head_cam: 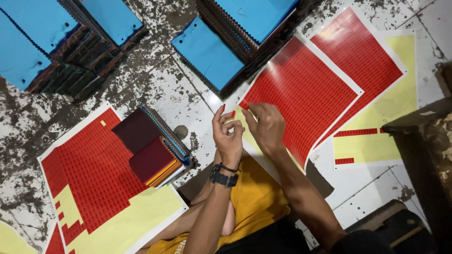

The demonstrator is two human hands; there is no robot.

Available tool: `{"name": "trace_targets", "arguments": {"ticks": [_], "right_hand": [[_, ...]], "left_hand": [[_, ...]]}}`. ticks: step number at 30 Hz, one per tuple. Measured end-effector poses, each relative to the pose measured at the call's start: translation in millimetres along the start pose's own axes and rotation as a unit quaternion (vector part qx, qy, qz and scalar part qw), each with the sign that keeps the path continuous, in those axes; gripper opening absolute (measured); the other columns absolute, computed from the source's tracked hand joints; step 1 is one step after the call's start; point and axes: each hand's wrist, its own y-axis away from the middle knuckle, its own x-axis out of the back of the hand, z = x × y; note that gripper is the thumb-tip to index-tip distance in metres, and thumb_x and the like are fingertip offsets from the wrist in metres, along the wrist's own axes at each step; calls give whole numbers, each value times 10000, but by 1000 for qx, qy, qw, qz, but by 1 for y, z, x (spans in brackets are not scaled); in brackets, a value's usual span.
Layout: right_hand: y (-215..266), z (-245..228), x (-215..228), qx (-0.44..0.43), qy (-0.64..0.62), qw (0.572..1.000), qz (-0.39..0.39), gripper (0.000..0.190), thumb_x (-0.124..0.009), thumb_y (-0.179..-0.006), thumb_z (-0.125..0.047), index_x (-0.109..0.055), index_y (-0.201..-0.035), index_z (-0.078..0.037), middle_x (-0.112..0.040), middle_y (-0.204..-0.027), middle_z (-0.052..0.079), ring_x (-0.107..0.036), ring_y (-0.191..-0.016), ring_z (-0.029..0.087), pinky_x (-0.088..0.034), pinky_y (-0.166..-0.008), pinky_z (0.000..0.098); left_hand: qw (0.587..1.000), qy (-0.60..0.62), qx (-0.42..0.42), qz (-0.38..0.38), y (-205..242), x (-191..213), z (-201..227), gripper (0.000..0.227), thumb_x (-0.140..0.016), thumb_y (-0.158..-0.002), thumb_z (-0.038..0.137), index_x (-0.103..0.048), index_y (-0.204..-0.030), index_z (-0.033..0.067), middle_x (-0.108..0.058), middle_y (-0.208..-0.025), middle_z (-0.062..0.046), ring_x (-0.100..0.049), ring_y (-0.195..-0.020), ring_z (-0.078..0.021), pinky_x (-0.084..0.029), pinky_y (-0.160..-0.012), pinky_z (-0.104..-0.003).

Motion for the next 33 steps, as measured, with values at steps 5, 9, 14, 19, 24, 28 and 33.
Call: {"name": "trace_targets", "arguments": {"ticks": [5,9,14,19,24,28,33], "right_hand": [[-1,-12,8,-8,-22,999,21,208,-871,-834,-236,-784,-977,-114,-698,-867,59,-692,-800,268,-570,-680,366],[-2,-4,2,-25,-46,999,4,203,-874,-814,-210,-795,-967,-104,-704,-857,41,-695,-788,263,-572,-676,362],[1,-8,-2,-3,-16,1000,26,110,-870,-826,-207,-806,-899,-156,-708,-827,0,-694,-765,221,-570,-665,328],[2,-13,12,-90,-198,975,-41,157,-818,-774,-96,-794,-912,-167,-728,-1038,55,-672,-952,306,-551,-819,401],[1,-2,16,-179,-330,919,-122,457,-677,-645,-59,-776,-1090,-85,-647,-1095,137,-640,-1064,301,-527,-973,413],[-20,-24,22,-123,-210,968,-70,333,-806,-828,-133,-717,-1129,-22,-612,-894,136,-650,-833,292,-534,-719,403],[-12,-14,-3,-11,-49,998,-22,203,-859,-803,-172,-795,-963,-65,-659,-857,95,-653,-771,307,-542,-695,409]], "left_hand": [[1000,11,-4,-1,0,1,4,693,-645,-867,-79,-415,-1503,70,-573,-1244,-196,-666,-1010,-240,-675,-797,-381],[1000,13,-6,-3,-1,0,-3,688,-638,-857,-82,-426,-1494,65,-553,-1249,-189,-665,-1022,-250,-674,-817,-386],[1000,21,-13,0,-3,2,-7,695,-637,-851,-89,-424,-1497,56,-542,-1251,-192,-660,-1032,-258,-671,-830,-392],[999,32,-29,-19,-7,4,-5,778,-662,-820,-90,-380,-1526,75,-498,-1332,-207,-656,-1086,-274,-648,-894,-403],[993,96,-49,-51,-14,1,-3,792,-685,-856,-59,-336,-1552,80,-516,-1304,-163,-650,-979,-178,-639,-890,-336],[995,65,-68,-16,-14,1,-4,788,-664,-860,-84,-334,-1552,100,-500,-1319,-148,-647,-949,-155,-634,-850,-301],[997,33,-66,11,-9,4,-8,803,-674,-809,-90,-392,-1535,108,-379,-1428,-138,-583,-1082,-219,-637,-891,-373]]}}
